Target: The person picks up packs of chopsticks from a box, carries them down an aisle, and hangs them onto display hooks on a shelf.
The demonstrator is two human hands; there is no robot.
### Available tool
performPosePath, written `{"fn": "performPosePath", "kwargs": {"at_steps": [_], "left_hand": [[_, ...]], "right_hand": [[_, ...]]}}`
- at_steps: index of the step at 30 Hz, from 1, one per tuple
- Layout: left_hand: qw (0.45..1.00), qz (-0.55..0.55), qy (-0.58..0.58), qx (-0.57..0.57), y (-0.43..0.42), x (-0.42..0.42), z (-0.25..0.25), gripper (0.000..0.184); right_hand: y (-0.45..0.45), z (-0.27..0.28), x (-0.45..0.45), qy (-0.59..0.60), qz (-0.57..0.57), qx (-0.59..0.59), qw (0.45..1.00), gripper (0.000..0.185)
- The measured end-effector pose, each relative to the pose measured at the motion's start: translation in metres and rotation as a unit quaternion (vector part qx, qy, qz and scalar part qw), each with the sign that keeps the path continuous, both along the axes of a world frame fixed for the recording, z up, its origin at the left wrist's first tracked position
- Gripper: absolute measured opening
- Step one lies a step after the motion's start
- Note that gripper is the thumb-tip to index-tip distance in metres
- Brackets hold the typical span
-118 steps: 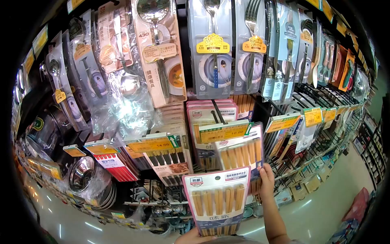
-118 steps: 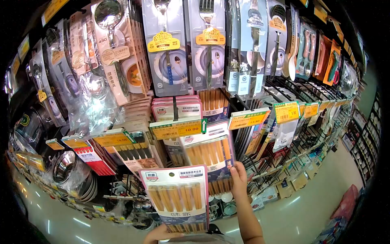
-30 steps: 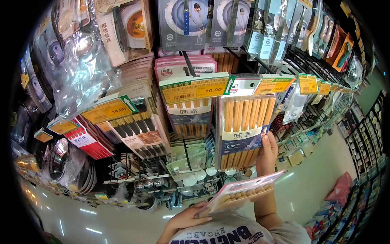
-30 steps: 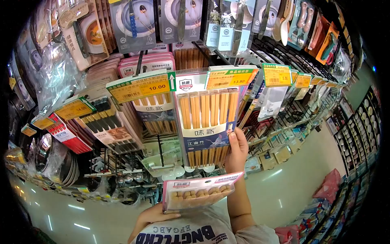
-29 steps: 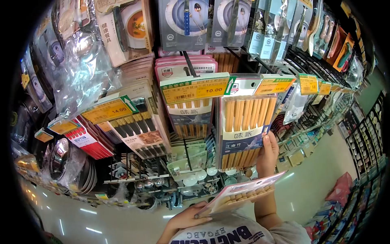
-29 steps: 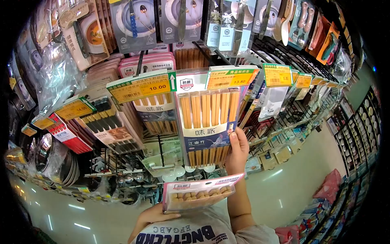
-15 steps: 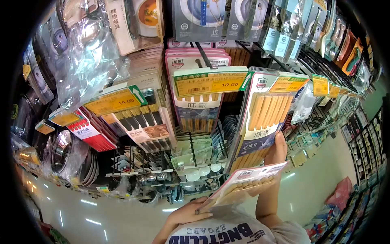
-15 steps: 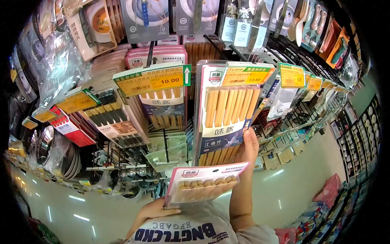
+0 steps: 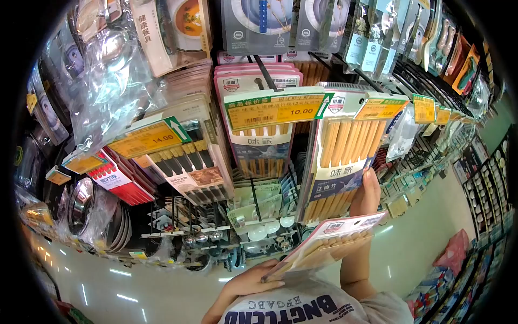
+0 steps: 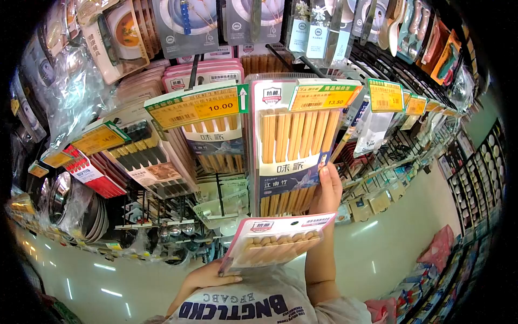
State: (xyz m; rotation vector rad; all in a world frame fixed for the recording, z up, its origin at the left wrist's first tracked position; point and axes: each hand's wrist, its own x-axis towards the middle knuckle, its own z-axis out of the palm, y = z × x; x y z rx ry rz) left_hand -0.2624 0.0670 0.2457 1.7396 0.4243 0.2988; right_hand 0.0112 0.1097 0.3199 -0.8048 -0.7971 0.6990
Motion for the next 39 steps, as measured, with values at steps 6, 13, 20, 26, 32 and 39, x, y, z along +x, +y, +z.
{"fn": "performPosePath", "kwargs": {"at_steps": [6, 13, 20, 26, 32, 39], "left_hand": [[1.0, 0.004, -0.018, 0.018, 0.0, 0.003, -0.001, 0.044], [0.999, -0.011, 0.015, 0.039, -0.001, -0.003, 0.0, 0.044], [0.999, 0.007, -0.02, 0.033, -0.002, -0.002, -0.003, 0.044], [0.999, -0.004, -0.001, 0.033, -0.002, -0.002, -0.006, 0.044], [0.999, 0.011, 0.008, 0.038, -0.004, -0.004, -0.006, 0.043], [0.997, 0.003, 0.066, -0.043, 0.0, -0.004, 0.0, 0.051]], "right_hand": [[0.004, -0.008, -0.005, 0.049, -0.012, 0.005, 0.999, 0.028], [0.001, -0.011, 0.008, 0.071, 0.006, 0.005, 0.997, 0.034], [-0.003, -0.002, -0.006, 0.033, -0.005, 0.024, 0.999, 0.032], [0.002, -0.007, -0.004, 0.046, 0.015, 0.001, 0.999, 0.032], [0.006, -0.014, -0.006, 0.09, -0.006, 0.016, 0.996, 0.032], [0.007, -0.018, -0.002, 0.053, -0.01, 0.042, 0.998, 0.034]]}}
